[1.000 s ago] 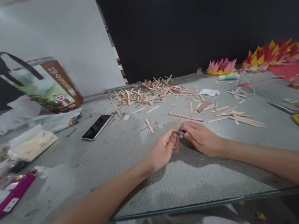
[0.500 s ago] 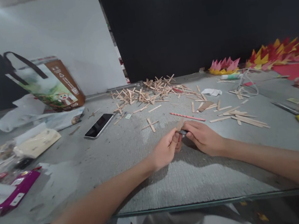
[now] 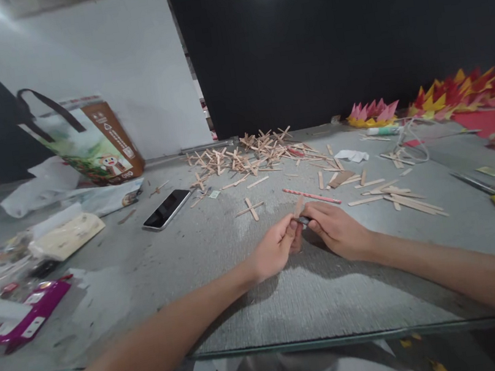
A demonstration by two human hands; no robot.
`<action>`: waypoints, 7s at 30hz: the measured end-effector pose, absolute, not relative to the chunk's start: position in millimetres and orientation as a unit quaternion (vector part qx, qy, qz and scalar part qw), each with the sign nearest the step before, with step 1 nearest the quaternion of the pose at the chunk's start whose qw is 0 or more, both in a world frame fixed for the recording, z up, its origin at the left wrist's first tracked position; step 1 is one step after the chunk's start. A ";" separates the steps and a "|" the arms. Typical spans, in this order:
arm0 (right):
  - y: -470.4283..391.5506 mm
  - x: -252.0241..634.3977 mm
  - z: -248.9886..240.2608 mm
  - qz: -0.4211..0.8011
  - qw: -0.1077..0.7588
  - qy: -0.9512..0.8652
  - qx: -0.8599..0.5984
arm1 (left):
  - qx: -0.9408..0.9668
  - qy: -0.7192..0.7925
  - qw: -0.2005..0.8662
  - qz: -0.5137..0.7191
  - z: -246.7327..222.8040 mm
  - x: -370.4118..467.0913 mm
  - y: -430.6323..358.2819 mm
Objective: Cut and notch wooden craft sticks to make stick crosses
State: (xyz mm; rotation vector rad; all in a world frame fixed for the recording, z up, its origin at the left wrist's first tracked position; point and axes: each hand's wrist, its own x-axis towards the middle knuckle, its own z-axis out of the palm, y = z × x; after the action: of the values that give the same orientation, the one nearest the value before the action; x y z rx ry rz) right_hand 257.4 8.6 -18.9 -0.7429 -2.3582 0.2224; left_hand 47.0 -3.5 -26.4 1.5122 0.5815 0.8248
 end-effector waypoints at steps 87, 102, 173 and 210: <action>8.6 255.2 -20.4 0.080 0.319 -0.899 -0.289 | 0.700 0.269 0.547 0.372 -27.4 41.3 -6.1; 8.2 256.7 -19.9 0.075 0.326 -0.896 -0.290 | 0.695 0.273 0.550 0.374 -30.5 44.7 -5.3; 0.3 260.5 13.2 0.230 0.425 -0.767 -0.423 | 0.814 0.365 0.364 0.267 3.8 28.4 -4.6; -5.3 259.5 24.1 0.544 0.451 -0.605 -0.367 | 0.933 0.101 -0.125 0.323 24.2 -16.3 28.4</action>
State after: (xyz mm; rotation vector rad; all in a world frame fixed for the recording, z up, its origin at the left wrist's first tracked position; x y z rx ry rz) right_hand 259.5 -5.3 24.1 -0.9058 -1.4962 1.3438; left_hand -16.3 28.4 24.2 3.1884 0.3462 1.1031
